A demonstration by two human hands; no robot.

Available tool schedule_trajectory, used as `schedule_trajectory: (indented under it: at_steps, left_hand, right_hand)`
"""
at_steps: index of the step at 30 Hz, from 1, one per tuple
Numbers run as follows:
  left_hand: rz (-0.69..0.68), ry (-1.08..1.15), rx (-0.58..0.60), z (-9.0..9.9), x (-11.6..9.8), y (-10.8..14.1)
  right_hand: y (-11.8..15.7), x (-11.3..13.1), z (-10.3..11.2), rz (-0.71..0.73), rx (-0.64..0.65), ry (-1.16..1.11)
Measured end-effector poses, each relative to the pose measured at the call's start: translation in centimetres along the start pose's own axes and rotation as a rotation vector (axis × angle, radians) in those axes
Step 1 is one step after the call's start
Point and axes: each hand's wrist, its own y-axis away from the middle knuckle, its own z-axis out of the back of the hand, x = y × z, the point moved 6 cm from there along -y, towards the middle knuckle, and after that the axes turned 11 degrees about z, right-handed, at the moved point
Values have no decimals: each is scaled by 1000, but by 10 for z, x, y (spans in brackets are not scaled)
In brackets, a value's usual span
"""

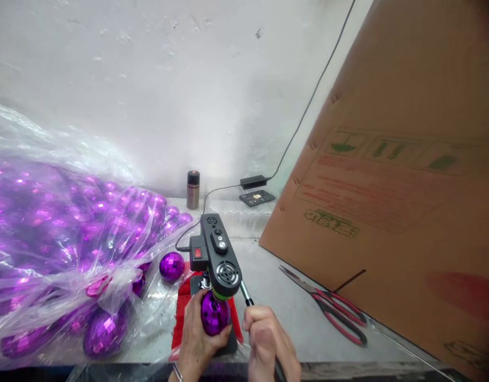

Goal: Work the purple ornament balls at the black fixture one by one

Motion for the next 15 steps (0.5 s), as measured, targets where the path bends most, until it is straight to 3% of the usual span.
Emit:
schedule_trajectory:
  at_steps: [7,12,15]
  left_hand:
    - [-64,-60,44,4,-1,-3]
    - [48,-5,38,3,4,-6]
    - [150,45,153,4,5,-11]
  right_hand:
    - [9,1,1,23,12,12]
    - [-30,4,-1,-83,49,5]
    - [-51,6,-3,-115,103,-17]
